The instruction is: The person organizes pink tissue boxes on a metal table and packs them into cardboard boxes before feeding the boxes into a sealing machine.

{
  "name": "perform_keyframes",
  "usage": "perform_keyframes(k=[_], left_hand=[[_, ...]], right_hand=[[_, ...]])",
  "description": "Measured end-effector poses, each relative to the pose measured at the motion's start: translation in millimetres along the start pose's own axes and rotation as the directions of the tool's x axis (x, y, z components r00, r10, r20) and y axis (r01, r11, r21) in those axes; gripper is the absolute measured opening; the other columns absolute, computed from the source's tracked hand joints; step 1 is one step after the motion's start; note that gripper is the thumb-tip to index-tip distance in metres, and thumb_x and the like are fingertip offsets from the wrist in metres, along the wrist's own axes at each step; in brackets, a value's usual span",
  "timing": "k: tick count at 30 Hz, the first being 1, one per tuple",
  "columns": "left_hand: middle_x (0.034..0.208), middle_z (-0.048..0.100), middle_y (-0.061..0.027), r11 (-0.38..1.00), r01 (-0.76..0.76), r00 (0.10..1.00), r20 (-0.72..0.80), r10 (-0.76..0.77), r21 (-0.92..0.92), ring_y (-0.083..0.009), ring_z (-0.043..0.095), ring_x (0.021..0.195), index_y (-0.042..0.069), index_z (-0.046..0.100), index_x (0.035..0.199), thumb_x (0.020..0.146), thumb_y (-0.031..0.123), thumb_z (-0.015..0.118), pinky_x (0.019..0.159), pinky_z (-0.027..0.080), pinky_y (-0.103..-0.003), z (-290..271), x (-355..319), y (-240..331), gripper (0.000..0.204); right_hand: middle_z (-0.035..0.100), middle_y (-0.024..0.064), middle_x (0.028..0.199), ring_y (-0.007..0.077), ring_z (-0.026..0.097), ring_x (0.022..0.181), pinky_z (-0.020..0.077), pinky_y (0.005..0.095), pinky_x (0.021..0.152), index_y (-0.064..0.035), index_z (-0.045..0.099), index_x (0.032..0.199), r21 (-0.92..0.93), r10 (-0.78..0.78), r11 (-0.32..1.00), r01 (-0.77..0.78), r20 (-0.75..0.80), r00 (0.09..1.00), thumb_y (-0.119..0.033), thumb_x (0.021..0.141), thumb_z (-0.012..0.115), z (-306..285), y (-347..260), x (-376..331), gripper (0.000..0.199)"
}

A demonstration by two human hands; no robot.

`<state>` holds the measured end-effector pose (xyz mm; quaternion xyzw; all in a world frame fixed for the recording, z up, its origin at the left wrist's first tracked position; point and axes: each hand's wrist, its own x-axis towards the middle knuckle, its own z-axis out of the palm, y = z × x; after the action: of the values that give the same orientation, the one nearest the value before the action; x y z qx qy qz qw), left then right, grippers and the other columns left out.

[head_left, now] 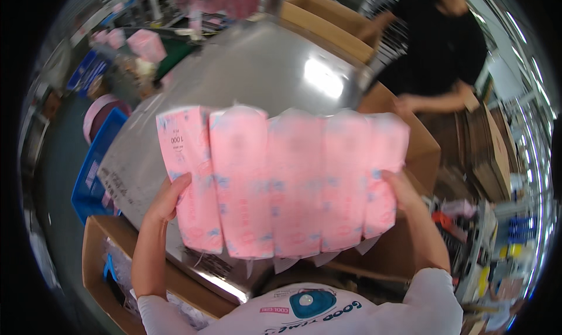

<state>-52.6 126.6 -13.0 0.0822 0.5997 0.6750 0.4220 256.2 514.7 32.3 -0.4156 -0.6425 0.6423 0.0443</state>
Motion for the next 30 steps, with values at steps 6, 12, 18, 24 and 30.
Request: perform_keyframes(k=[6,12,18,24,30], left_hand=[[0.107,0.061,-0.0059,0.988,0.065,0.835,0.534,-0.130,0.140,-0.0165,0.057,0.098,0.002,0.054,0.117,0.076,0.007,0.070,0.082,0.049,-0.029,186.7,9.1,-80.3,0.044],[0.120,0.054,-0.0140,0.862,0.332,0.745,0.453,-0.489,0.384,-0.0231,0.051,0.112,-0.001,0.045,0.125,0.080,0.006,0.062,0.095,0.040,-0.031,258.2,0.2,-285.5,0.049],[0.122,0.055,-0.0131,0.908,0.219,0.933,0.196,-0.302,0.357,-0.0201,0.051,0.115,-0.002,0.046,0.126,0.091,0.016,0.054,0.099,0.038,-0.030,226.1,-50.8,-229.2,0.040],[0.127,0.052,-0.0129,0.611,-0.008,0.888,-0.275,0.368,0.791,-0.0215,0.047,0.119,-0.002,0.044,0.129,0.093,0.011,0.047,0.101,0.035,-0.032,74.6,-112.3,-135.6,0.038],[0.116,0.055,-0.0180,0.442,0.530,0.520,-0.690,0.503,0.723,-0.0278,0.052,0.107,-0.002,0.052,0.118,0.094,0.020,0.044,0.090,0.041,-0.037,-133.6,-235.1,-172.7,0.034]], right_hand=[[0.059,0.0101,0.114,0.0250,0.058,0.104,0.0445,0.0382,0.093,0.0012,0.048,0.123,0.400,0.047,0.914,0.063,-0.259,0.965,-0.002,0.069,0.061,-166.0,114.6,-198.5,0.055],[0.061,0.0119,0.102,0.0256,0.060,0.095,0.0477,0.0371,0.085,-0.0038,0.049,0.122,0.463,0.608,0.760,-0.456,-0.259,0.750,-0.010,0.072,0.063,-168.5,407.5,-217.5,0.053],[0.040,0.0217,0.131,0.0319,0.041,0.121,0.0400,0.0444,0.095,-0.0030,0.038,0.131,-0.402,0.002,0.829,-0.388,-0.692,0.722,-0.032,0.073,0.069,-136.5,356.1,-199.6,0.072],[0.015,0.0201,0.148,0.0386,0.009,0.137,0.0219,0.0542,0.107,-0.0052,0.026,0.140,-0.725,0.189,0.508,-0.465,-0.432,0.882,-0.055,0.070,0.067,-105.8,355.6,-97.4,0.095],[0.025,0.0242,0.144,0.0409,0.012,0.136,0.0104,0.0502,0.110,-0.0015,0.034,0.136,-0.598,0.279,0.626,-0.500,-0.427,0.860,-0.059,0.075,0.059,-135.5,432.8,14.7,0.088]])
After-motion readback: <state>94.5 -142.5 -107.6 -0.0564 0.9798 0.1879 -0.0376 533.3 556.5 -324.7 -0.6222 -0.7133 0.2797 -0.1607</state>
